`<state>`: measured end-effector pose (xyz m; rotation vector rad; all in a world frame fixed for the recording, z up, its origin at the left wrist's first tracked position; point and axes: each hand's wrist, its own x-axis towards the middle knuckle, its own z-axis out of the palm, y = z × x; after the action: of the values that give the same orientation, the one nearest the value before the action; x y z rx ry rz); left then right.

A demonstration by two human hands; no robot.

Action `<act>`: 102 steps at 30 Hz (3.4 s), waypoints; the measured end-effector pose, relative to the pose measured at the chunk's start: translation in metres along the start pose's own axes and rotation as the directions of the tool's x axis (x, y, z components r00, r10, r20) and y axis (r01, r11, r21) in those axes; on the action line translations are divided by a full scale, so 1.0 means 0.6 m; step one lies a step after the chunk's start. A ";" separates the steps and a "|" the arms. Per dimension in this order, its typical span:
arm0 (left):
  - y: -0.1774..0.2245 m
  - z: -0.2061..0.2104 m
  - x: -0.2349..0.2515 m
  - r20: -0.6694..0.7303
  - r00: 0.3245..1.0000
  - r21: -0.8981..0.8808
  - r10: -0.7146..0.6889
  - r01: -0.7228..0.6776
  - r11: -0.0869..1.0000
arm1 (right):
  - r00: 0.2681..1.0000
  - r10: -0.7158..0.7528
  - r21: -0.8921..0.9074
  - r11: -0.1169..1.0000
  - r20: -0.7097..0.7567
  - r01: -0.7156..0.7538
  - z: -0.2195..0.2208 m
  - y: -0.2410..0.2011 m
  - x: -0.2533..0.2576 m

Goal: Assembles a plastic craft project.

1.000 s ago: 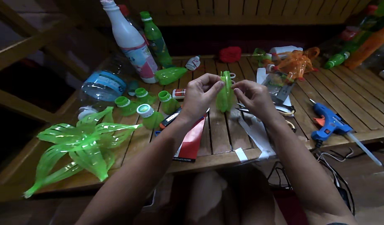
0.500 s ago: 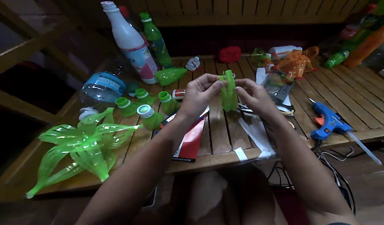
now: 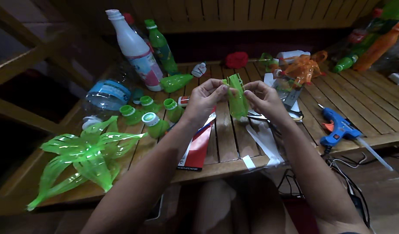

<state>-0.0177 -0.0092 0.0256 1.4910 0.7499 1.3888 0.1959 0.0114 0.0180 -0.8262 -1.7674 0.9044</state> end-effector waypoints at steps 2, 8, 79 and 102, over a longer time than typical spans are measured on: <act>0.000 0.000 0.000 -0.002 1.000 -0.004 0.005 -0.005 1.000 | 1.000 -0.023 -0.025 0.999 -0.018 0.023 0.001 0.002 0.000; 0.000 0.006 -0.002 -0.025 1.000 0.047 0.019 -0.018 0.999 | 0.976 -0.219 -0.008 0.976 -0.004 0.219 0.006 0.007 0.003; -0.017 0.054 -0.019 -0.071 0.979 0.515 0.189 -0.127 0.848 | 0.987 -0.159 0.161 0.974 -0.025 0.161 0.020 0.005 0.001; -0.019 0.042 -0.011 -0.114 0.979 0.479 0.168 -0.094 0.872 | 0.999 -0.039 0.174 0.984 -0.031 0.044 0.027 0.004 0.002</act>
<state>0.0073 -0.0165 0.0145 1.8527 1.1668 1.5037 0.1804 0.0100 0.0120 -0.6825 -1.6492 1.0002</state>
